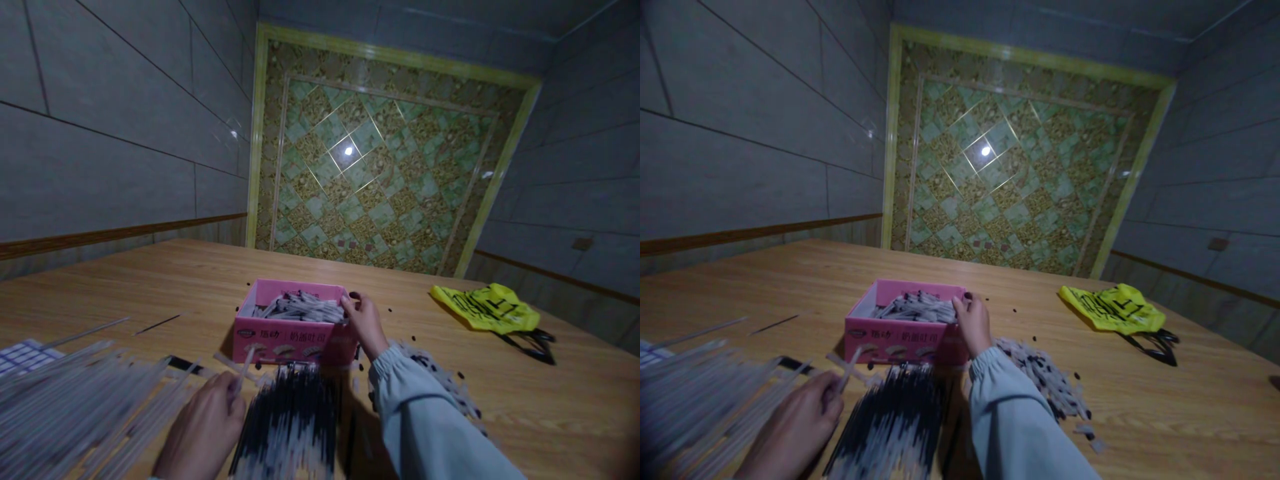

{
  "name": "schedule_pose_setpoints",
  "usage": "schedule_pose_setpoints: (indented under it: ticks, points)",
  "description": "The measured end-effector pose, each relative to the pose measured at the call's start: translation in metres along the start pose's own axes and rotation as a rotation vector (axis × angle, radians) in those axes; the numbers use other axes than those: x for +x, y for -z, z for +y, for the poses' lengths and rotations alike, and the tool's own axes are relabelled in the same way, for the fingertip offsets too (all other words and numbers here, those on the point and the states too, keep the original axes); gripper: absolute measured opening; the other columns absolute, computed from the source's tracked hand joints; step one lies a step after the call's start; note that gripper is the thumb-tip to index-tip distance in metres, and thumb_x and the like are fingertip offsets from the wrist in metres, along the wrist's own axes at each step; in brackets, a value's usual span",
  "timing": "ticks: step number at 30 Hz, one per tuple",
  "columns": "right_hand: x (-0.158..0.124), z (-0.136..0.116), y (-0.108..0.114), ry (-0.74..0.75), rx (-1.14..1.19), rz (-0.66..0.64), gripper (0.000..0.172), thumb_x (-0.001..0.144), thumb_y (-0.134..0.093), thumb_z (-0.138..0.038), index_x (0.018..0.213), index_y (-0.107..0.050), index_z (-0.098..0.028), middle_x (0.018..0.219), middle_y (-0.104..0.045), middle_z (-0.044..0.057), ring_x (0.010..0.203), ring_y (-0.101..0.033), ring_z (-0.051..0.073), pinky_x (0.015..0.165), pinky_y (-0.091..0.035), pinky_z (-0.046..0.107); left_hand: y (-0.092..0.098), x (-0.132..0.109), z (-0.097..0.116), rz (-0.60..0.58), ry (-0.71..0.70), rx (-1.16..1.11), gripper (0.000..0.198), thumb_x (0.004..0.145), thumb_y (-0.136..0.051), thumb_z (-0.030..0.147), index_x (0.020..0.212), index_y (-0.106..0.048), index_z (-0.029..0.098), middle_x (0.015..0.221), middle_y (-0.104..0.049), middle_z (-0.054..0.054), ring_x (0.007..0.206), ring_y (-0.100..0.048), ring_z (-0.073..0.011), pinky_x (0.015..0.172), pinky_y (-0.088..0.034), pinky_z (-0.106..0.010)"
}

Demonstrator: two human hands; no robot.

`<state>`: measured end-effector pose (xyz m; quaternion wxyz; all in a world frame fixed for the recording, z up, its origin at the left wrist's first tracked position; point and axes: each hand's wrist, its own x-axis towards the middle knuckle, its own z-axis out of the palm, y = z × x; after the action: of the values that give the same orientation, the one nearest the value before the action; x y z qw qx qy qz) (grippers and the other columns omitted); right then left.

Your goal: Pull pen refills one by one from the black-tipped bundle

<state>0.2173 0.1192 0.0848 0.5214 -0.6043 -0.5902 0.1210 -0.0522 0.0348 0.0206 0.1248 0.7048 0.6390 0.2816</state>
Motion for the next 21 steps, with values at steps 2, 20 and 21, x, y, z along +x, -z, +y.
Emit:
schedule_pose_setpoints:
  ticks: [2, 20, 21]
  points:
    - [-0.016, -0.001, 0.011, 0.033, -0.093, -0.034, 0.029, 0.079, -0.051, -0.034, 0.09, -0.065, -0.011, 0.072, -0.068, 0.008, 0.063, -0.059, 0.017, 0.055, -0.038, 0.024, -0.005, -0.002, 0.007, -0.008, -0.015, -0.365, 0.012, 0.08, -0.04, 0.027, 0.081, -0.051, 0.022, 0.07, -0.064, -0.003, 0.07, -0.063, -0.0206, 0.064, -0.045, -0.03]
    - [-0.145, 0.017, 0.047, -0.062, -0.757, -0.458, 0.016, 0.062, -0.056, -0.016, 0.07, -0.068, -0.021, 0.072, -0.072, 0.008, 0.068, -0.064, 0.023, 0.053, -0.031, 0.026, -0.045, -0.023, 0.038, -0.288, 0.357, -1.347, 0.043, 0.066, -0.065, 0.047, 0.094, -0.044, 0.022, 0.059, -0.065, 0.002, 0.038, -0.053, -0.0101, 0.033, -0.038, -0.018]
    - [-0.147, 0.019, 0.045, -0.051, -0.738, -0.46, 0.016, 0.061, -0.057, -0.016, 0.069, -0.069, -0.021, 0.07, -0.071, 0.007, 0.066, -0.064, 0.022, 0.052, -0.03, 0.025, -0.046, -0.023, 0.038, -0.283, 0.353, -1.349, 0.043, 0.065, -0.065, 0.046, 0.093, -0.044, 0.021, 0.059, -0.065, 0.002, 0.038, -0.053, -0.0101, 0.033, -0.038, -0.018]
